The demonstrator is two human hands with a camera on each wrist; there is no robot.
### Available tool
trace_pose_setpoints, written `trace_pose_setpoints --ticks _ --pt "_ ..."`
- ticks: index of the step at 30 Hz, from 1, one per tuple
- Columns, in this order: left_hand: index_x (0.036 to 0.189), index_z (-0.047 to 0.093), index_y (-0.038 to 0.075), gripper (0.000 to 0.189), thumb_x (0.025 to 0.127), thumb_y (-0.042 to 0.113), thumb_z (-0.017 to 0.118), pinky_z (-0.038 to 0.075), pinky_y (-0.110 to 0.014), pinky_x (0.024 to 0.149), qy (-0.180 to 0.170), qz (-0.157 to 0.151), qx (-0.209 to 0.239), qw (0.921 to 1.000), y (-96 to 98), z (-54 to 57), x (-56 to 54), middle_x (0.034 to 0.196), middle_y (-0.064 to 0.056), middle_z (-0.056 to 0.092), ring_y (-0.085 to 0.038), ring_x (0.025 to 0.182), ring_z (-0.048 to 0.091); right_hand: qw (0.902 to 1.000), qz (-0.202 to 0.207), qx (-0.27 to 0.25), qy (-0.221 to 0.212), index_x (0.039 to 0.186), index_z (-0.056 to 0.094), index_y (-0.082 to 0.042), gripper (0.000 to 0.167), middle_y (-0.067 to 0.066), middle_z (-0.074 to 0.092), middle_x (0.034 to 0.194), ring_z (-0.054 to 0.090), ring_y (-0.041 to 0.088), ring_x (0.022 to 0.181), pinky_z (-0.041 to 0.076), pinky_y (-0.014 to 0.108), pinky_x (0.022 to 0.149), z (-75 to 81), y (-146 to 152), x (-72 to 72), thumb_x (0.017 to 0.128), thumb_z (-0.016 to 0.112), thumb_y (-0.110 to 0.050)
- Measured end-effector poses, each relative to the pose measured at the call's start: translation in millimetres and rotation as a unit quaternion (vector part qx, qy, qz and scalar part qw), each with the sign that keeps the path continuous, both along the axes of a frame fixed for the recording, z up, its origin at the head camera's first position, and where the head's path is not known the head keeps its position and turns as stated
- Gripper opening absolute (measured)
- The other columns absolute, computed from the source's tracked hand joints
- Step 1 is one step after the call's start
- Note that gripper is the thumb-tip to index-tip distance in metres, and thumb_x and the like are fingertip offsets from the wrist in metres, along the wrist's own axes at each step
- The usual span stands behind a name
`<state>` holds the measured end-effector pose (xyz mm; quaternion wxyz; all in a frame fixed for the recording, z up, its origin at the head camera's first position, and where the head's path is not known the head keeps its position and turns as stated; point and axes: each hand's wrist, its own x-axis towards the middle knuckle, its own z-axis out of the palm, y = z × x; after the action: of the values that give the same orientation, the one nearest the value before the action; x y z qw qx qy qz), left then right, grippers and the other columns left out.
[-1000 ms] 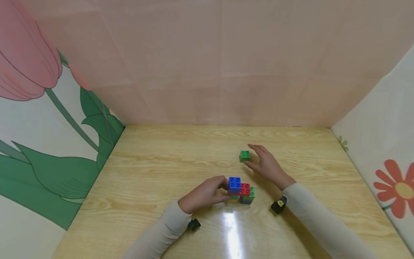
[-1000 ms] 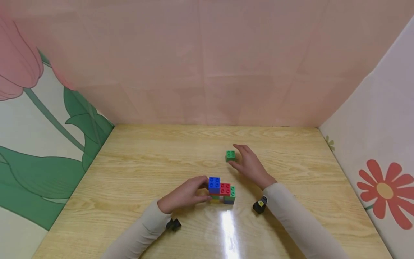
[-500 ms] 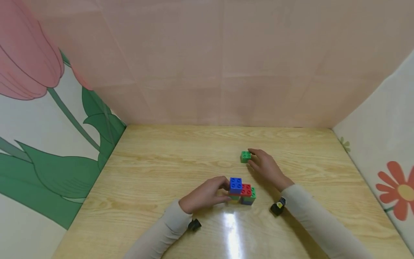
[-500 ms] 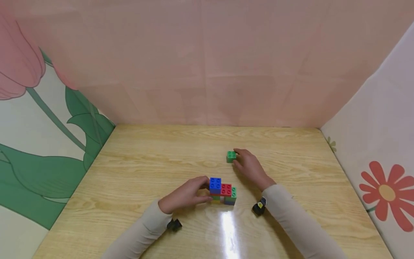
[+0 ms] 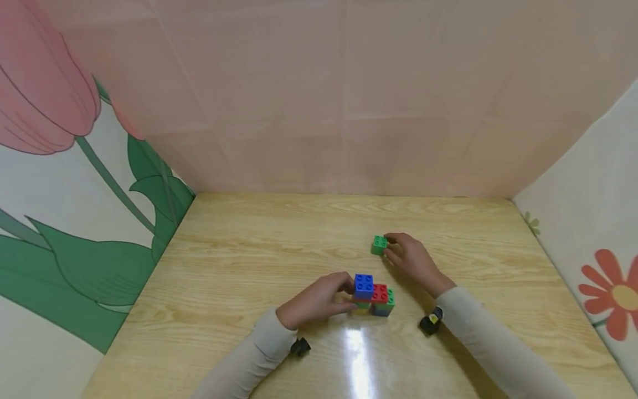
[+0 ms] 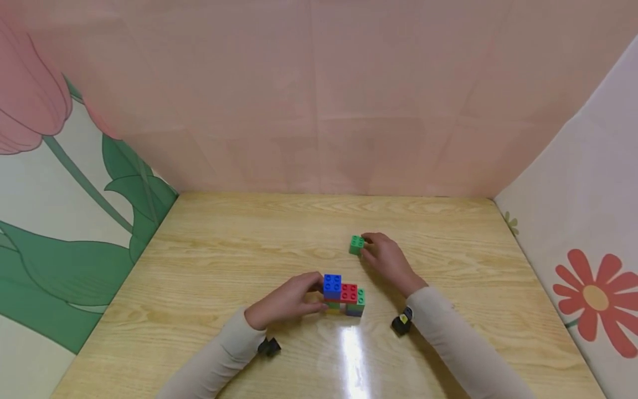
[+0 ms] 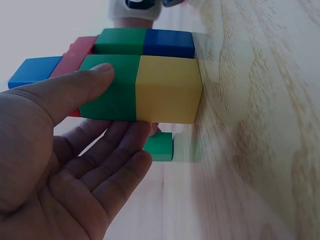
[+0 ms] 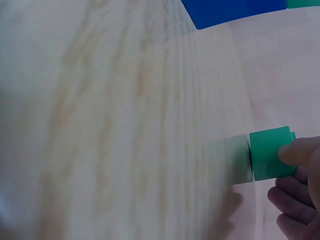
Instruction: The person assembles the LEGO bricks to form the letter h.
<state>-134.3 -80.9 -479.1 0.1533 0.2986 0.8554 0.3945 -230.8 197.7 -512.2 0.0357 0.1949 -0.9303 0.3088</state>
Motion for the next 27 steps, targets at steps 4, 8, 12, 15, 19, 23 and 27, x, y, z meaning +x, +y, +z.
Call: trace_pose_setpoints --ticks 4,8,12,15,19,23,27 --pt "0.11 0.058 0.02 0.028 0.088 0.032 0.073 0.049 -0.023 0.093 -0.002 0.0 0.002 1.0 -0.1 -1.8 0.2 0.107 0.013 0.062 -0.004 0.108 0.058 1.0 0.001 -0.001 0.004 0.13 0.056 -0.002 0.043 0.018 0.062 0.12 0.057 0.036 0.113 0.045 0.055 0.097 2.6 1.0 4.1 0.093 0.068 -0.021" --pt "0.11 0.058 0.021 0.028 0.088 0.031 0.073 0.048 -0.023 0.094 -0.003 -0.001 0.007 1.0 -0.2 -1.7 0.2 0.107 0.014 0.062 -0.004 0.108 0.059 0.9998 0.007 -0.002 0.019 0.129 0.057 -0.003 0.042 0.016 0.063 0.118 0.058 0.035 0.111 0.046 0.054 0.096 8.6 1.7 9.4 0.093 0.068 -0.024" --pt "0.109 0.058 0.021 0.028 0.088 0.031 0.073 0.049 -0.024 0.094 -0.004 -0.002 0.007 1.0 -0.4 -1.3 0.0 0.107 0.014 0.062 -0.004 0.108 0.058 0.9994 0.014 -0.001 0.033 0.128 0.058 -0.004 0.043 0.016 0.064 0.118 0.059 0.035 0.11 0.046 0.055 0.096 16.5 2.0 16.3 0.094 0.067 -0.027" --pt "0.109 0.058 0.02 0.028 0.088 0.031 0.073 0.049 -0.023 0.094 -0.004 -0.002 0.005 1.0 -0.5 -1.0 -0.6 0.107 0.013 0.062 -0.003 0.108 0.058 0.999 0.016 -0.002 0.041 0.128 0.058 -0.005 0.043 0.015 0.064 0.117 0.059 0.035 0.11 0.046 0.055 0.095 23.7 0.8 21.5 0.094 0.067 -0.028" --pt "0.108 0.058 0.02 0.028 0.088 0.032 0.073 0.049 -0.024 0.094 -0.004 -0.002 0.007 1.0 -0.8 -1.1 -0.6 0.106 0.013 0.063 -0.004 0.108 0.058 0.9984 0.021 -0.008 0.053 0.127 0.059 -0.006 0.043 0.013 0.065 0.116 0.06 0.033 0.109 0.047 0.054 0.094 35.8 -2.8 28.1 0.093 0.068 -0.03" --pt "0.108 0.058 0.019 0.027 0.088 0.031 0.073 0.049 -0.026 0.094 -0.002 -0.003 0.014 0.9999 -0.9 -1.5 -0.4 0.106 0.012 0.063 -0.005 0.108 0.059 0.9968 0.033 -0.018 0.07 0.128 0.059 -0.008 0.043 0.01 0.065 0.116 0.06 0.029 0.109 0.048 0.052 0.093 50.4 -7.9 34.7 0.093 0.068 -0.031" --pt "0.108 0.058 0.02 0.027 0.088 0.029 0.073 0.049 -0.026 0.094 0.003 -0.005 0.017 0.9998 -1.1 -1.7 -0.8 0.106 0.012 0.063 -0.006 0.108 0.059 0.9948 0.043 -0.022 0.09 0.127 0.06 -0.01 0.042 0.006 0.065 0.115 0.061 0.026 0.109 0.05 0.051 0.092 64.4 -13.4 41.7 0.092 0.069 -0.031"
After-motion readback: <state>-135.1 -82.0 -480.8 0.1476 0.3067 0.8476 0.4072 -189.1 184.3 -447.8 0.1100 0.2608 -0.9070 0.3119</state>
